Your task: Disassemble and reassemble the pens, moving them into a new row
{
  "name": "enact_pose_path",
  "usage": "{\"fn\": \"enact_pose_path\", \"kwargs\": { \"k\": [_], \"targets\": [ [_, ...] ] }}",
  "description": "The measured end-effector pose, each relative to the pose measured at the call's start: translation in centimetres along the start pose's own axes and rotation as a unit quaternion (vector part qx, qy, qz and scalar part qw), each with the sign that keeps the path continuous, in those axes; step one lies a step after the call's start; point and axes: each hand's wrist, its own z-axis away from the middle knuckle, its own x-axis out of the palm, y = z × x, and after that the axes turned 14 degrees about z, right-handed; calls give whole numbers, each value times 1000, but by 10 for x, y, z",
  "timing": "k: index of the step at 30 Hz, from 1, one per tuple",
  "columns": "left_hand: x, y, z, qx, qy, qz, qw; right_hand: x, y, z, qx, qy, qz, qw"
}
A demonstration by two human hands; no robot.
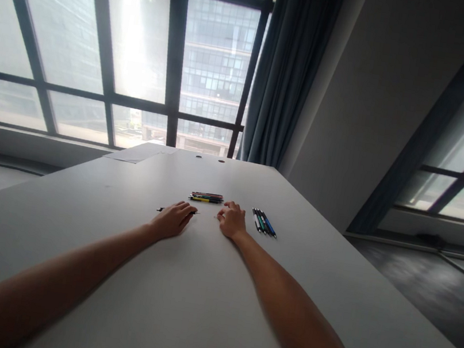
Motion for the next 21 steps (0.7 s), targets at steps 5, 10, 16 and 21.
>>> {"fn": "enact_pose_path", "kwargs": {
  "k": [5, 10, 16, 21],
  "targets": [
    [-2, 1, 0, -11, -13, -67, 998, -13, -13, 7, -88, 107, -27, 990],
    [-5, 6, -1, -55, -3, -69, 996, -20, -36, 14, -165, 153, -70, 972],
    [-5, 8, 0, -67, -7, -47, 997, -21, -40, 15, -169, 182, -64, 967],
    [-7, 9, 1, -54, -18, -45, 997, -20, -37, 14, -176, 177, -62, 967]
  ]
}}
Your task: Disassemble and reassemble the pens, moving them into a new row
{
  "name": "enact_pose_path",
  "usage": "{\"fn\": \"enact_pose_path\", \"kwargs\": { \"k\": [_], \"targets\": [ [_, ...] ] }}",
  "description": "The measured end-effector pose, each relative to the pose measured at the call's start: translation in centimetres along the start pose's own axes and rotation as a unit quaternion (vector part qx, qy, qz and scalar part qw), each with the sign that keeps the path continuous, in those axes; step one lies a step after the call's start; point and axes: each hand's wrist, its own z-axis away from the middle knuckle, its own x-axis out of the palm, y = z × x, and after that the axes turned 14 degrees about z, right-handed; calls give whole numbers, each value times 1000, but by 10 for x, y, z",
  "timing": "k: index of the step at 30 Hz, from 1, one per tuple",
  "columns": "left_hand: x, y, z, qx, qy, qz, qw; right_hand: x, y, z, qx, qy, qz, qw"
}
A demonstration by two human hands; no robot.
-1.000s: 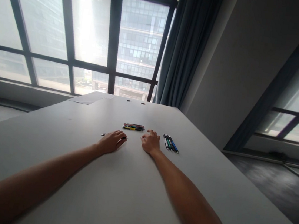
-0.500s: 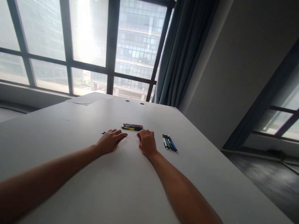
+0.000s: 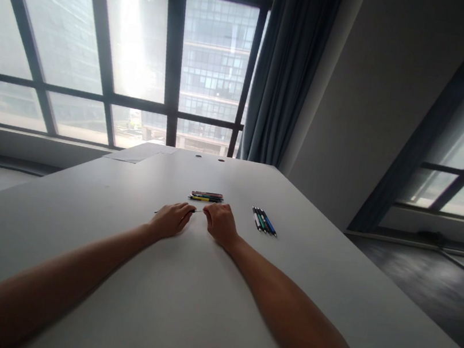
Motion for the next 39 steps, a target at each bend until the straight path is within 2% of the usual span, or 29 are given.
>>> {"fn": "enact_pose_path", "kwargs": {
  "k": [19, 32, 39],
  "targets": [
    [0, -1, 1, 19, -4, 34, 999, 2, 0, 1, -31, -19, -34, 999],
    [-3, 3, 2, 42, -6, 47, 998, -2, -2, 0, -44, 12, -85, 995],
    [-2, 2, 1, 54, -5, 47, 997, -1, -2, 0, -27, -19, -78, 996]
  ]
}}
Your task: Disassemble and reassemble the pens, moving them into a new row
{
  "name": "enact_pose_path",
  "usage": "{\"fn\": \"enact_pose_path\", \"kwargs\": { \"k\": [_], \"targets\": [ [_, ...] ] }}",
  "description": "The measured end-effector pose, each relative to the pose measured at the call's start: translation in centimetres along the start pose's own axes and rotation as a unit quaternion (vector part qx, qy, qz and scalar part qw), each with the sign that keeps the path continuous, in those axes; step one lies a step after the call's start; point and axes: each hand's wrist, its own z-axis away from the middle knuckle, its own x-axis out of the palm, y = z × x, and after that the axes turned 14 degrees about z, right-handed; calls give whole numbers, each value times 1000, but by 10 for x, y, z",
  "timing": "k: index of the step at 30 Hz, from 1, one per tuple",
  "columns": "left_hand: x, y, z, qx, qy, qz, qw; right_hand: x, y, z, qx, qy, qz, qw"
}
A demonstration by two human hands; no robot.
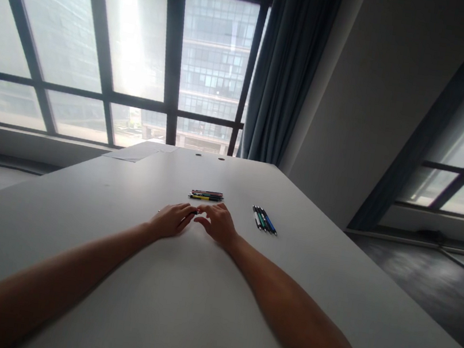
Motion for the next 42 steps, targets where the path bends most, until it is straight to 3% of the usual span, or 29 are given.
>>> {"fn": "enact_pose_path", "kwargs": {
  "k": [5, 9, 13, 17, 21, 25, 31, 42],
  "targets": [
    [3, -4, 1, -8, 0, -10, 1000, 5, 23, 3, 164, 21, 79, 983],
    [5, -6, 1, -9, 1, -6, 1000, 9, 45, 9, 244, -41, 144, 958],
    [5, -5, 0, -7, 3, -10, 1000, 13, 53, 11, 282, -100, 172, 939],
    [4, -3, -1, -12, 0, -11, 1000, 15, 57, 11, 276, -136, 168, 937],
    [4, -3, 0, -23, -2, -9, 1000, 15, 56, 10, 244, -123, 116, 955],
    [4, -3, 0, -44, 2, -13, 999, 13, 37, 8, 158, -64, 19, 985],
    [3, -2, -1, -56, 1, -19, 998, 7, 3, 2, 75, -27, -15, 997],
    [1, -2, 1, -21, -8, 8, 1000, 1, -5, 1, 52, 1, -45, 998]
  ]
}}
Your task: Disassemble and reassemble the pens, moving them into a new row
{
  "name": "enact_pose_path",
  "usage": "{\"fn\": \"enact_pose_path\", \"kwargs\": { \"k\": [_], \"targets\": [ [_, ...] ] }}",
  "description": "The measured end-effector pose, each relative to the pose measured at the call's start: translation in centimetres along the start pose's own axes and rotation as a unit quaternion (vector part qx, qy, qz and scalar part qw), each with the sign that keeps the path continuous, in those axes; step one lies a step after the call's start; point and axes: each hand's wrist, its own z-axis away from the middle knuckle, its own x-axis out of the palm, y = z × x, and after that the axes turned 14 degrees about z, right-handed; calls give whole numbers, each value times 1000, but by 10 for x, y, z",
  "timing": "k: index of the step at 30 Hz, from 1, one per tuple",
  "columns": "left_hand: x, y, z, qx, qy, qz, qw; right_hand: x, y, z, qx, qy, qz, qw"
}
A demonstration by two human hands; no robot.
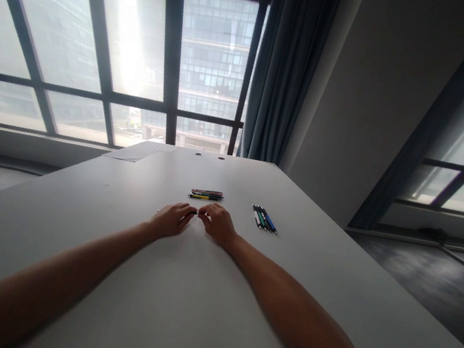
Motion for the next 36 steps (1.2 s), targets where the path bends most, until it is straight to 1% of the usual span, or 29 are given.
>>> {"fn": "enact_pose_path", "kwargs": {
  "k": [4, 10, 20, 25, 29, 33, 36],
  "targets": [
    [1, -2, 0, 11, 10, 20, 1000, 0, 1, 0, -15, 7, -12, 1000],
    [4, -5, 0, 3, 14, 32, 999, 2, 3, -1, -51, 21, -50, 997],
    [3, -6, 0, 23, 25, 40, 999, 2, 4, 0, -53, 17, -33, 998],
    [2, -4, 1, 33, 19, 28, 999, 1, 4, 0, -56, -14, -7, 998],
    [-2, 2, 2, 23, 7, 25, 999, 0, 2, 0, -52, -39, 22, 998],
    [-4, 4, 3, 10, -1, 27, 1000, -1, 0, 1, -21, -27, 15, 999],
    [-3, 3, 3, 5, -4, 27, 1000, 0, 0, 1, -18, -20, -16, 1000]
  ]
}}
